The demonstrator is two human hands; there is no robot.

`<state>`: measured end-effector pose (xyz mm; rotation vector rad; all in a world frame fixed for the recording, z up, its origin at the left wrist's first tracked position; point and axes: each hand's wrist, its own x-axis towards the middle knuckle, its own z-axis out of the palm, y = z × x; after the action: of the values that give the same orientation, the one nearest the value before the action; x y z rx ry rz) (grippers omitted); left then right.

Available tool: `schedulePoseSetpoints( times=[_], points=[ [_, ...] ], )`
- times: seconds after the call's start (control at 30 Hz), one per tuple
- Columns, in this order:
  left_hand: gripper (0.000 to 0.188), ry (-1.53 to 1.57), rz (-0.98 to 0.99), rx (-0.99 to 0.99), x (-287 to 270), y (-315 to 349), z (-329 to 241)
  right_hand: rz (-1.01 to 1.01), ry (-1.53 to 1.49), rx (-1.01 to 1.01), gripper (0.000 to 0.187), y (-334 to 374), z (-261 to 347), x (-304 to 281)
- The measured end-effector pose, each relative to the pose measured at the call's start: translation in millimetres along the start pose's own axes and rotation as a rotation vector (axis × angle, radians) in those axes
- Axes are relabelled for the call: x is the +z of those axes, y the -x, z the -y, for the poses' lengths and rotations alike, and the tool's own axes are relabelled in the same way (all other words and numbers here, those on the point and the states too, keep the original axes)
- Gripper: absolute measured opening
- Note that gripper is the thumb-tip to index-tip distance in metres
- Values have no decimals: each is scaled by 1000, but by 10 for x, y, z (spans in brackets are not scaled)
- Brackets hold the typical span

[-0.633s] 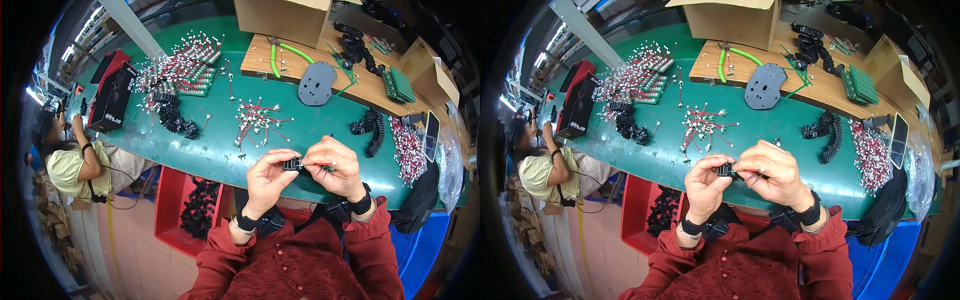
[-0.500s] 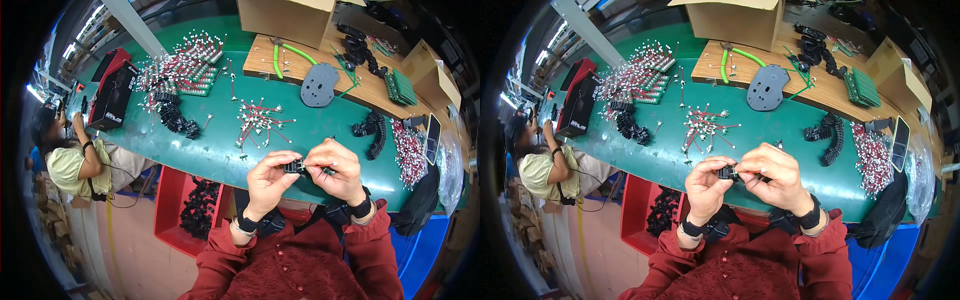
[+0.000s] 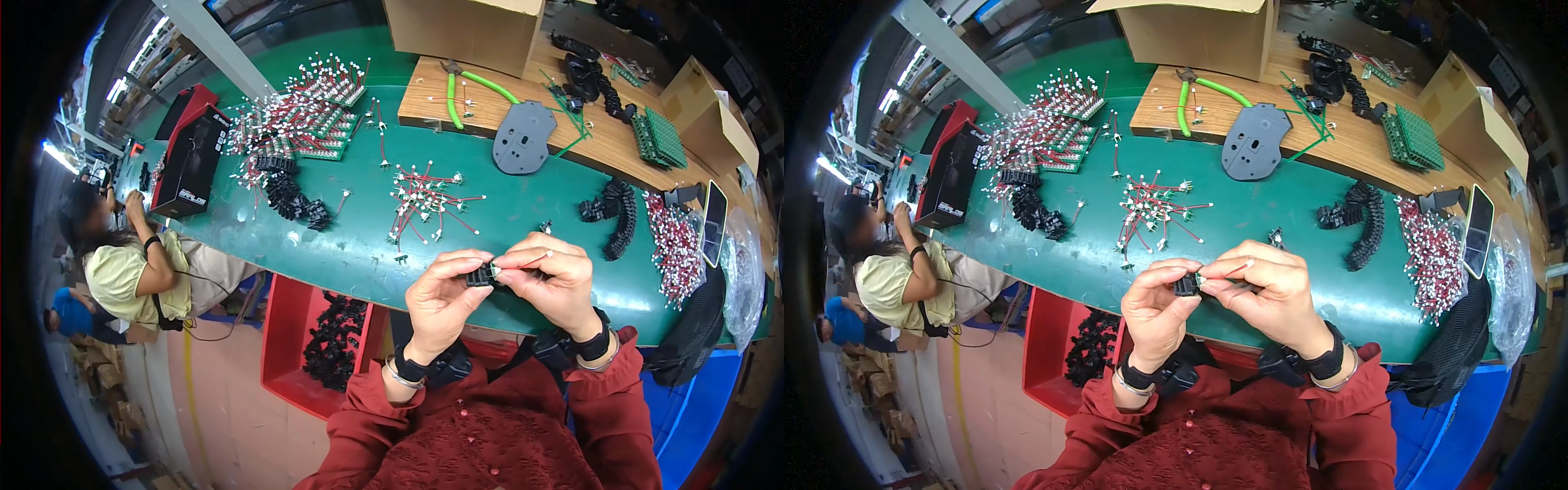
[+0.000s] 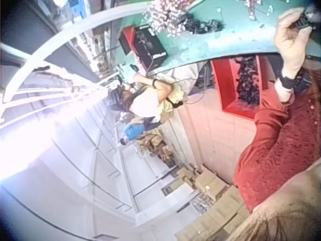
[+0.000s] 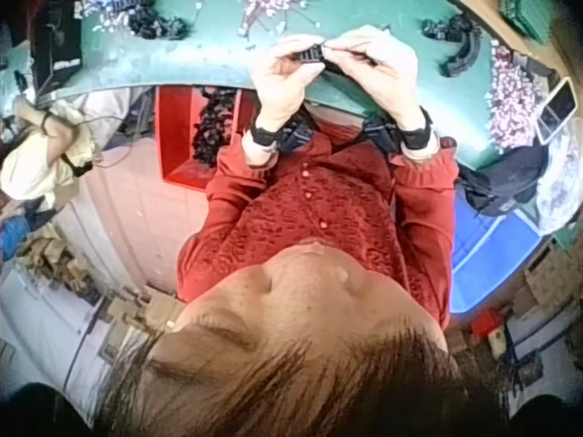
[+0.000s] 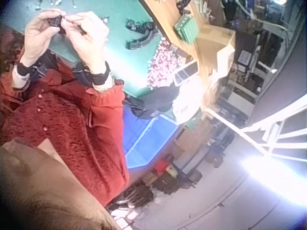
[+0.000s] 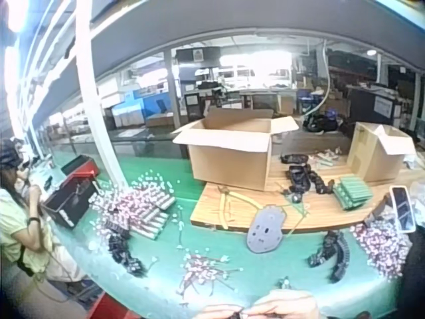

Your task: The person assembles small electronic components by inserting red and white wires into black plastic housings. They repeatedly pick up a housing, insert wires, and place the assembled unit on the table. The person also handles a gray plastic part, inserting small black pieces into it.

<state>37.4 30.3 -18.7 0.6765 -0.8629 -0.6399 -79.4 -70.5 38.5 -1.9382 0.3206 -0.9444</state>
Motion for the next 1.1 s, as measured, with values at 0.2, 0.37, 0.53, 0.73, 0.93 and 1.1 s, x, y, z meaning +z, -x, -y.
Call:
schedulePoseSetpoints(
  times=[0.2, 0.37, 0.53, 0.73, 0.93, 1.1],
  points=[
    [35, 16, -2, -36, 10, -1, -14, -54, 127, -249, 16, -44, -31, 0],
    [37, 56, -25, -60, -4, 25, 2, -77, 131, -251, 16, -35, -39, -3],
    [36, 57, -23, -75, 13, 13, -19, -45, 103, -226, 16, -38, -26, -10],
    [35, 59, -14, -78, 14, 12, -16, -56, 94, -204, 15, -13, -58, 12],
    [34, -29, -22, -76, 43, 11, -33, -46, 157, -262, 15, -19, -70, 3],
    [32, -148, -47, -26, 66, 18, -43, -24, -5, -11, 12, 4, -29, -6]
  ],
)
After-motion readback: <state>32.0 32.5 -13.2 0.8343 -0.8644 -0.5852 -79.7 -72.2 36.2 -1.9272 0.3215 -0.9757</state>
